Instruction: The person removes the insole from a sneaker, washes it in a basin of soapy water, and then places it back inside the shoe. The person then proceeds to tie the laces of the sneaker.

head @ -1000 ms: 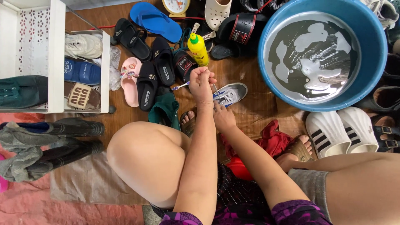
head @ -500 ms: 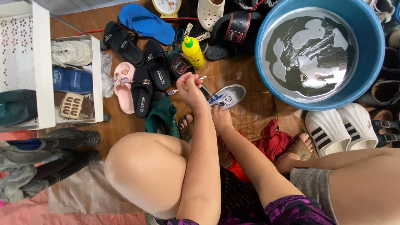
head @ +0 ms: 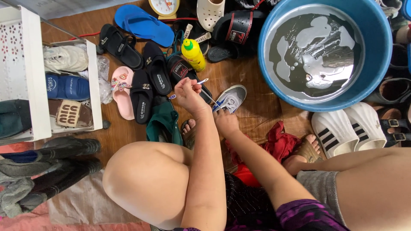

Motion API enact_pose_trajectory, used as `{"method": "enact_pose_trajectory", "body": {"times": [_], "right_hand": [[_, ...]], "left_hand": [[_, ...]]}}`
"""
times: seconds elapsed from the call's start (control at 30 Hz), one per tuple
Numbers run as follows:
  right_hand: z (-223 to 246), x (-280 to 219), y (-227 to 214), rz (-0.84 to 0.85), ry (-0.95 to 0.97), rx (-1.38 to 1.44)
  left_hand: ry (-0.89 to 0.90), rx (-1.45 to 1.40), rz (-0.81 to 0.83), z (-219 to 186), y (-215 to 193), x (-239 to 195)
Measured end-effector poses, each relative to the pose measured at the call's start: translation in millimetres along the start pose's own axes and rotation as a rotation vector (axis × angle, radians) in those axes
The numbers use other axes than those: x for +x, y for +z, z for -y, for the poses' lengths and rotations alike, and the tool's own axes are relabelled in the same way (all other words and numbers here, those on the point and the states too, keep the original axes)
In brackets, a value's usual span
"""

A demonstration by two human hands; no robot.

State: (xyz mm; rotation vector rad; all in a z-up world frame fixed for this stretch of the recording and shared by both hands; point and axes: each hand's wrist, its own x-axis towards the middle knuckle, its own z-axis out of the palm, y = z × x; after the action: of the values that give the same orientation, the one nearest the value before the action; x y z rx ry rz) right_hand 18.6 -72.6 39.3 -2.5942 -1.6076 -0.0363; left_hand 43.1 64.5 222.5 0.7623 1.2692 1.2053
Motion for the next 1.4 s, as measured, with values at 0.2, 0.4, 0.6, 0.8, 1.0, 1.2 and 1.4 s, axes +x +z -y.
{"method": "enact_pose_trajectory", "body": {"times": [0.2,0.4,0.6,0.8,1.0,1.2,1.4], "right_hand": [[-47,-10,-50,0.197,0.716,1.219],[-105,-44,17,0.242,1.219,1.548],[-132,-68,45,0.378,1.035,1.184],[-98,0,-115,0.295,0.766,1.357],[-88,6,-161,0.499,0.471,1.113],[-94,-6,-119,0.832,0.309,0.627],[-76,-12,-9,0.287,0.442,0.563]], "left_hand": [[-0.01,0.021,-0.011,-2,0,0],[-0.008,0.054,-0.033,1,-3,-3],[0.055,0.105,-0.063,3,-5,2],[0.148,0.522,-0.091,47,-25,19],[-0.006,0.951,-0.03,22,-25,-17],[-0.171,1.419,0.574,171,-83,22],[-0.249,1.593,0.685,173,-99,6]]}}
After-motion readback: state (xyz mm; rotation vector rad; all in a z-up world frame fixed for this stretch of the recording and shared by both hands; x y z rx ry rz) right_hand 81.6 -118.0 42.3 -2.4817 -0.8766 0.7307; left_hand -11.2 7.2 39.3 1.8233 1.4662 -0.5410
